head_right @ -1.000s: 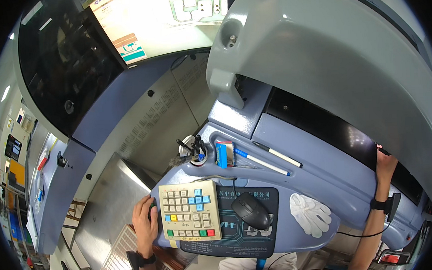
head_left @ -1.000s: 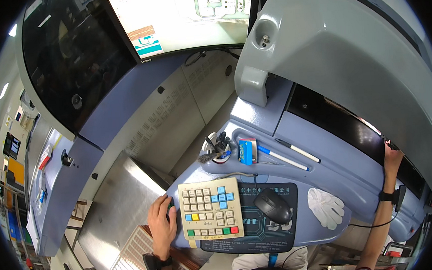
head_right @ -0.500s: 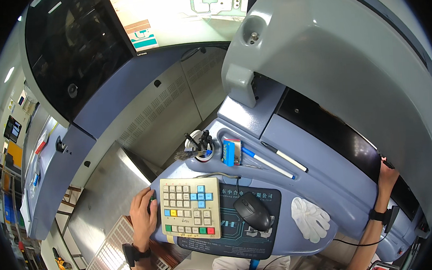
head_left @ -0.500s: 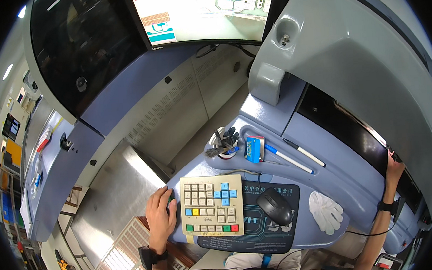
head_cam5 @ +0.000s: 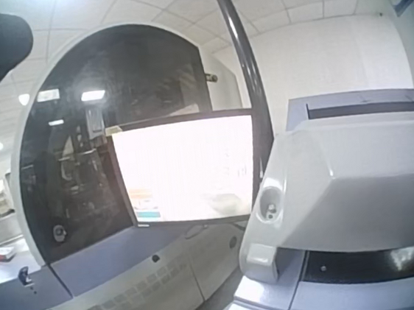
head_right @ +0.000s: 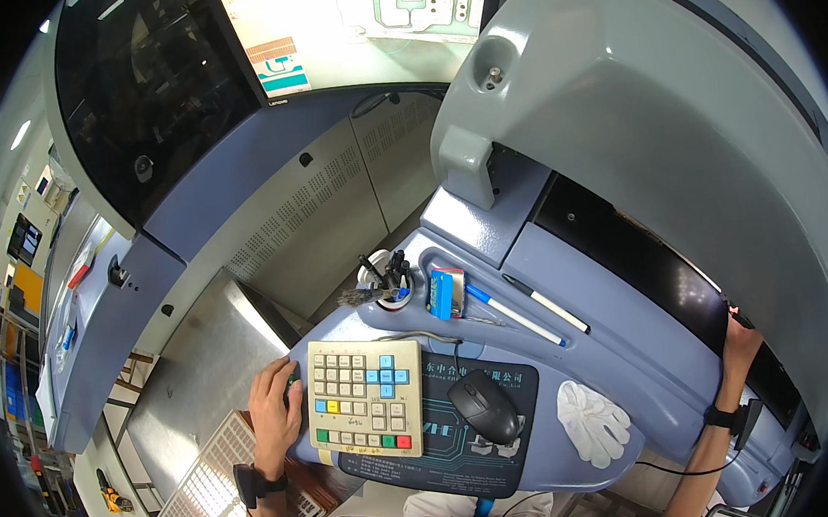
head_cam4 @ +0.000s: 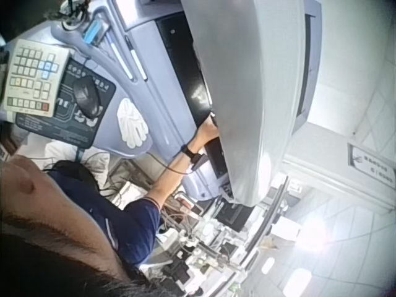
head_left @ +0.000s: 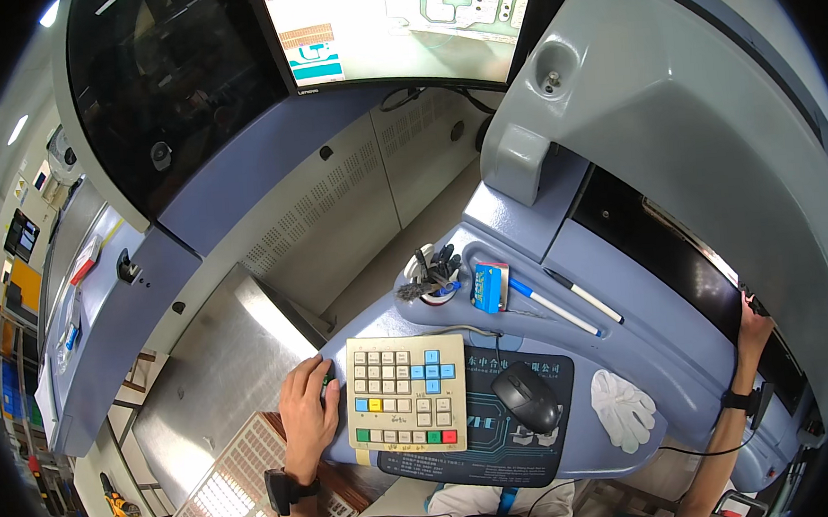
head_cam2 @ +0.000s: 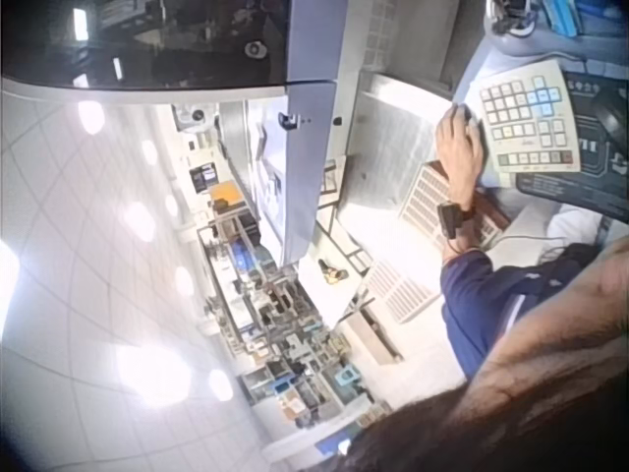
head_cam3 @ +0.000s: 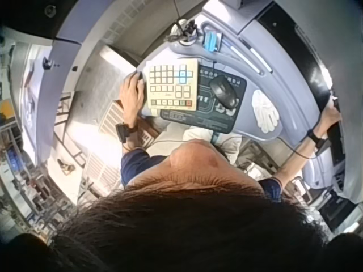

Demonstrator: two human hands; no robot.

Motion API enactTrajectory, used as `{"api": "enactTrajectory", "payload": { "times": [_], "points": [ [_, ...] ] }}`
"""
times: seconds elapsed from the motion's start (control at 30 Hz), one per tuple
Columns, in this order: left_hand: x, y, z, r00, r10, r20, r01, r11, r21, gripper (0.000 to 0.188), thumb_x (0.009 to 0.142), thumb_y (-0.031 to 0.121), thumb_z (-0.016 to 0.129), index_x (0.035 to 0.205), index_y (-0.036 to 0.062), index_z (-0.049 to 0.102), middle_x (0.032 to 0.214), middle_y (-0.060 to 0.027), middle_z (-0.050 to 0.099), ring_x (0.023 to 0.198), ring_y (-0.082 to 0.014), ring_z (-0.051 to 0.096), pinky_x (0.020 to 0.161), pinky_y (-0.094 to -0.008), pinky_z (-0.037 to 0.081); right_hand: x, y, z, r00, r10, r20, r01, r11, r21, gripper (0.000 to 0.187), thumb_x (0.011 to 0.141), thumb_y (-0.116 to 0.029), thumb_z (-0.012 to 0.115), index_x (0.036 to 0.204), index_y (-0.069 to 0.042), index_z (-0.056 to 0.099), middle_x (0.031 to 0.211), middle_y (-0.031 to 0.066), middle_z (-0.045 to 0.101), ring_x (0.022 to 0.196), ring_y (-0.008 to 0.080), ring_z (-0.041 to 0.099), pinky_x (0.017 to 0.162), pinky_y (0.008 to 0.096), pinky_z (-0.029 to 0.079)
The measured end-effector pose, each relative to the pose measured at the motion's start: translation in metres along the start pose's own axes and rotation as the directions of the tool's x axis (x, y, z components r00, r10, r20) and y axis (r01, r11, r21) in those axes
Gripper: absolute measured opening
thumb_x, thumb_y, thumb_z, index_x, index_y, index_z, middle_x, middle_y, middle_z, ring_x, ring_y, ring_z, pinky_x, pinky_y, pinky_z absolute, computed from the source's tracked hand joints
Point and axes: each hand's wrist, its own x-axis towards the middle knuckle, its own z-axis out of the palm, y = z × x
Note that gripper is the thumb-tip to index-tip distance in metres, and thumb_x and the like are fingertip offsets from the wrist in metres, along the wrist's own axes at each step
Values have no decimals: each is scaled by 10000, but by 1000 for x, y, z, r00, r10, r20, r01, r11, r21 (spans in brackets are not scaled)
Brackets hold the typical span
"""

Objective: Placing a metal mesh sheet into an industrial processing machine and operating the control interface using a mouse and stylus.

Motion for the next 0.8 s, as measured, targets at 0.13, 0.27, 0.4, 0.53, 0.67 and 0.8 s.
{"api": "enactTrajectory", "payload": {
  "times": [0.13,0.27,0.4,0.53,0.67,0.8],
  "points": [
    [-2,-2,0,1000,5,-10,-5,1000,-2,288,926,163,639,1164,3,669,1217,-158,648,1107,-344,606,967,-435,475,2,-17,-7,999,-7,42,6,1000,28,126,903,-37,686,890,53,599,790,70,625,715,206,544,730,372,471],
    [-1,-1,0,999,22,-29,-22,1000,8,280,928,166,635,1155,6,672,1203,-149,655,1097,-341,609,961,-434,477,1,-22,-9,996,-79,51,77,996,35,116,896,-46,683,923,42,614,833,90,644,758,223,557,759,385,471],
    [-5,-4,3,999,10,-50,-10,1000,-12,262,937,170,626,1143,18,680,1192,-142,665,1093,-335,615,954,-431,480,0,2,7,998,-55,-19,56,997,54,159,891,-48,673,1011,44,625,917,114,661,837,239,601,840,379,482],
    [-2,-5,5,998,22,-63,-25,998,-52,255,946,177,622,1141,25,683,1194,-146,668,1098,-334,615,955,-426,482,-1,24,11,983,150,-107,-83,880,468,183,934,-103,690,1025,52,658,1010,136,682,959,213,618,885,336,485],
    [-12,-13,0,994,0,-107,-17,987,-162,213,934,160,626,1084,33,708,1158,-148,697,1080,-350,649,957,-434,499,-72,-93,-15,979,194,-56,-154,896,417,157,940,-136,693,987,13,680,868,33,668,821,130,600,776,297,500],
    [-11,-5,-1,992,-59,-108,24,954,-300,183,923,148,638,995,23,751,1110,-164,726,1116,-371,669,950,-408,531,-183,-212,-44,972,135,194,-223,798,560,119,878,-82,739,954,6,711,879,75,700,822,151,639,764,298,508]
  ]
}}
